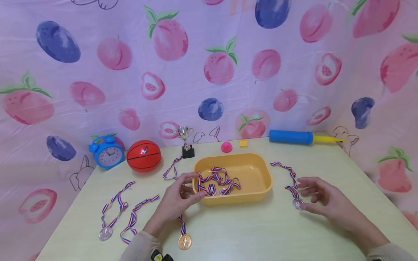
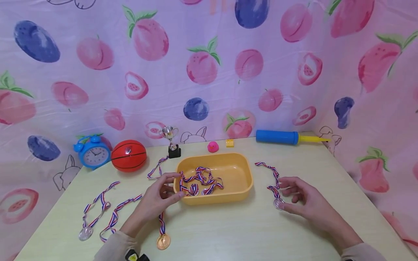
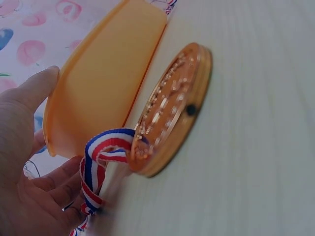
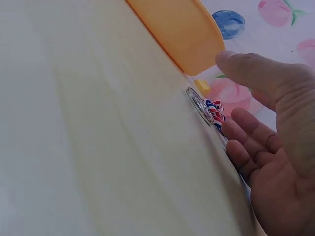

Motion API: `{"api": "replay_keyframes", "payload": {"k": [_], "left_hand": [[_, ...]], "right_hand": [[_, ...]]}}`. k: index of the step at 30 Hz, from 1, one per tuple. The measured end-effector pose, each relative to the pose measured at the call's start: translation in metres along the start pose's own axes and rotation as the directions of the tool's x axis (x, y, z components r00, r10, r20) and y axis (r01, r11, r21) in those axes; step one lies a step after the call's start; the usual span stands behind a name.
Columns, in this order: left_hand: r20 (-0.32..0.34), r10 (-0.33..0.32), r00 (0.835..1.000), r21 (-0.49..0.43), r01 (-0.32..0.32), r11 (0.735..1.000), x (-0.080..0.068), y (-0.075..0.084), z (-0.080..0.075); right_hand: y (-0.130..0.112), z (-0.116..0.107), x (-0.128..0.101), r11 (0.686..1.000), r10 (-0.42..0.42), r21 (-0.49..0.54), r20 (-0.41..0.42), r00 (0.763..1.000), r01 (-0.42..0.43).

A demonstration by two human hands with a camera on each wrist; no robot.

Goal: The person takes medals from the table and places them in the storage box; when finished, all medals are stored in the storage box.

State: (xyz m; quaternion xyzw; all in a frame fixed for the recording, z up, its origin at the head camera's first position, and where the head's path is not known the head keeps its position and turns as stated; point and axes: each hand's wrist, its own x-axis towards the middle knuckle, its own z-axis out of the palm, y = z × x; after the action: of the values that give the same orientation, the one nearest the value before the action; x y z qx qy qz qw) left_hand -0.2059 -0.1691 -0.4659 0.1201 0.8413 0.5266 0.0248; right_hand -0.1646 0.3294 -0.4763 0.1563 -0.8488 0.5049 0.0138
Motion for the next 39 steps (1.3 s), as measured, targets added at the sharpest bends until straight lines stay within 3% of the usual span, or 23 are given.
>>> {"api": "replay_keyframes", "payload": {"k": [7,13,19,33,39], "left_hand": [[0.001,-0.006,1.0,0.003,0.006,1.0,-0.0005,0.0,0.0002],[0.003,-0.001,1.0,0.003,0.001,1.0,-0.0002,0.0004,0.0005],[0.002,-0.005,1.0,0.008,0.005,1.0,-0.0002,0.0007,0.0004],[0.002,-0.021,1.0,0.012,0.021,1.0,-0.0004,0.0011,-0.0004],[0.001,-0.026,1.0,0.012,0.026,1.0,-0.0009,0.0012,-0.0005]], "right_hand": [[0.0041,-0.0005,-0.0006,0.995,0.014,-0.103,0.043,0.999,-0.01],[0.0064,0.0009,-0.0012,0.98,-0.031,-0.196,0.041,0.999,0.038],[0.0049,0.0006,0.0007,0.962,0.005,-0.273,0.055,0.998,0.01],[0.004,-0.0003,0.0055,0.952,0.085,-0.301,0.067,0.994,-0.061],[0.0039,0.0009,0.0027,0.956,0.022,-0.293,0.024,0.999,-0.014]]}}
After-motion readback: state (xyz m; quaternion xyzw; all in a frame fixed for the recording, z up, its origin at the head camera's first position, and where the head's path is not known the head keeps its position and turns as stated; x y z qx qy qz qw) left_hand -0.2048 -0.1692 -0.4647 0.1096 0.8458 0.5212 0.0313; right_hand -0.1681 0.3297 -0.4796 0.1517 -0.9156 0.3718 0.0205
